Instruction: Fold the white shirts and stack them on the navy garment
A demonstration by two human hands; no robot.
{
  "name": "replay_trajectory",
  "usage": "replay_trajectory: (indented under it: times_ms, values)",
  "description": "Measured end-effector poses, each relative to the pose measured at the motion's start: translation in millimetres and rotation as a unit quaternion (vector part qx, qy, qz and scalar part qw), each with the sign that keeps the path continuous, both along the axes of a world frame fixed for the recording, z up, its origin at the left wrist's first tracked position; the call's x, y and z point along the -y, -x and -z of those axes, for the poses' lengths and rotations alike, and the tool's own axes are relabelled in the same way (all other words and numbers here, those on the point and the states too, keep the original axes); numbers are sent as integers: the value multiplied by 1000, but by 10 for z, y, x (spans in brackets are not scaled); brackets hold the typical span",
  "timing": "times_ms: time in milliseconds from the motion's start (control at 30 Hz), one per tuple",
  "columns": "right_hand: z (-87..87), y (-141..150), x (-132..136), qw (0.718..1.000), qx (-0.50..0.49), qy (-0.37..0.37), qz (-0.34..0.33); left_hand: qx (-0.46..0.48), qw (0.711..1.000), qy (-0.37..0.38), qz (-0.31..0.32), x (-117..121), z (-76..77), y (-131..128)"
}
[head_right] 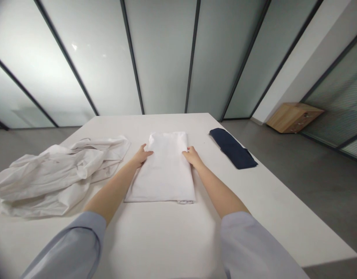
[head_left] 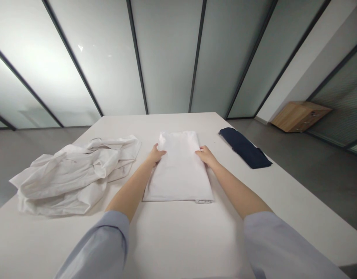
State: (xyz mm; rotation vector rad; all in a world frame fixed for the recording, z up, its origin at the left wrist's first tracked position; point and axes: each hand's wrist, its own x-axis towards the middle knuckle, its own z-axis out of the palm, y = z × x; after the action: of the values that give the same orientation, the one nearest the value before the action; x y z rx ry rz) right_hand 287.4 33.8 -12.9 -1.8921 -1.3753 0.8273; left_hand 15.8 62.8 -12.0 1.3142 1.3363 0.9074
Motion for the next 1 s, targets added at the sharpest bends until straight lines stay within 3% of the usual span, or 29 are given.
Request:
replay_trajectory:
  times_ms: [167, 300, 567, 700, 1000]
  values:
    - [-42, -48, 82, 991, -135, -7, -19, 145, 988, 44, -29, 24, -59, 8]
    - [-117, -99, 143, 982, -173, -7, -72, 196, 980, 40, -1, 29, -70, 79]
    - [-102, -95, 158, 978, -189, -18, -86, 184, 983, 14, -9, 73, -64, 185]
    - [-124, -83, 163, 980, -179, -15, -90, 199, 978, 45, 49, 103, -96, 194]
    - [-104, -96, 146, 975, -201, -10, -93, 70, 989, 114, 56, 55, -195, 244]
